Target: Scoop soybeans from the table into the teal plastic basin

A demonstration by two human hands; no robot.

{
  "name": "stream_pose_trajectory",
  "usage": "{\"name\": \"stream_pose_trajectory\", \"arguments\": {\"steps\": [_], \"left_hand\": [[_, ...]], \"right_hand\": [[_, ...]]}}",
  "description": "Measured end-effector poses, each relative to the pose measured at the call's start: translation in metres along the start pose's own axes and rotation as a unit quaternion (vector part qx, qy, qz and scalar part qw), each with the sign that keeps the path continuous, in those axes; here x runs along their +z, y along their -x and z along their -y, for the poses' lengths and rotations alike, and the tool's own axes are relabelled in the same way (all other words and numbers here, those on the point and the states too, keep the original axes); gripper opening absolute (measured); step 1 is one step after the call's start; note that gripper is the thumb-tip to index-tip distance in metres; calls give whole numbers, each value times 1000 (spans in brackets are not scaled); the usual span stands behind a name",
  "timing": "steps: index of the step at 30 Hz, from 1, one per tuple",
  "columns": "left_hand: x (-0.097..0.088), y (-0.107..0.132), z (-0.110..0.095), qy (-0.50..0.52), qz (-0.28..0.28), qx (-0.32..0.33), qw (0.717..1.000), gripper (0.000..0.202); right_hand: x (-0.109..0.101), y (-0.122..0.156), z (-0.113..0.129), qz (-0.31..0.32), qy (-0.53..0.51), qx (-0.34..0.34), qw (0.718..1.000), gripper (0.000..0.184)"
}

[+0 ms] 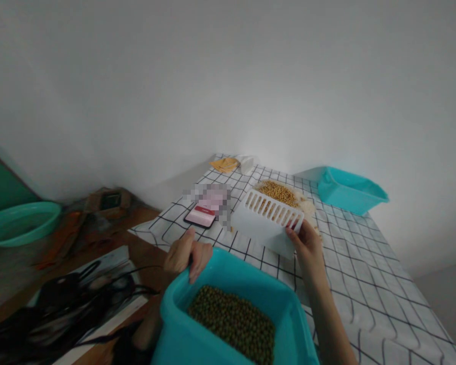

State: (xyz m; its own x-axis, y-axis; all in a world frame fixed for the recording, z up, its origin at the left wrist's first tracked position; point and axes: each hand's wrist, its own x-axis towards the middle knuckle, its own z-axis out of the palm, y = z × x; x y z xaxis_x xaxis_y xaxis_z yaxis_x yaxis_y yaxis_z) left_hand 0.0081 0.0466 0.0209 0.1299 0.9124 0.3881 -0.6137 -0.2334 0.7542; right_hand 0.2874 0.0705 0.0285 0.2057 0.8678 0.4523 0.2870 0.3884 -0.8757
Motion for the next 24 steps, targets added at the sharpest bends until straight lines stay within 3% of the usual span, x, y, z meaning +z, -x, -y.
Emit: {"name": "stream_pose_trajectory", "arguments": {"steps": [4, 11, 15, 20, 24], "left_hand": [[6, 6, 1, -21, -27, -8, 999, 70], [5, 8, -1, -25, -22, -23, 999, 71], [2, 8, 2, -33, -10, -17, 999, 72], [0, 9, 5, -44, -9, -5, 999, 72], [3, 9, 4, -44, -18, -4, 999, 71]], "right_hand": [[0, 1, 0, 13, 5, -6, 1000, 29], [-2, 2, 0, 46, -14, 9, 999, 28], [-3, 2, -1, 79, -50, 50, 994, 27], [-5, 6, -4, 100, -105, 151, 978, 31], [-6, 8, -4, 95, -126, 161, 974, 34]]}}
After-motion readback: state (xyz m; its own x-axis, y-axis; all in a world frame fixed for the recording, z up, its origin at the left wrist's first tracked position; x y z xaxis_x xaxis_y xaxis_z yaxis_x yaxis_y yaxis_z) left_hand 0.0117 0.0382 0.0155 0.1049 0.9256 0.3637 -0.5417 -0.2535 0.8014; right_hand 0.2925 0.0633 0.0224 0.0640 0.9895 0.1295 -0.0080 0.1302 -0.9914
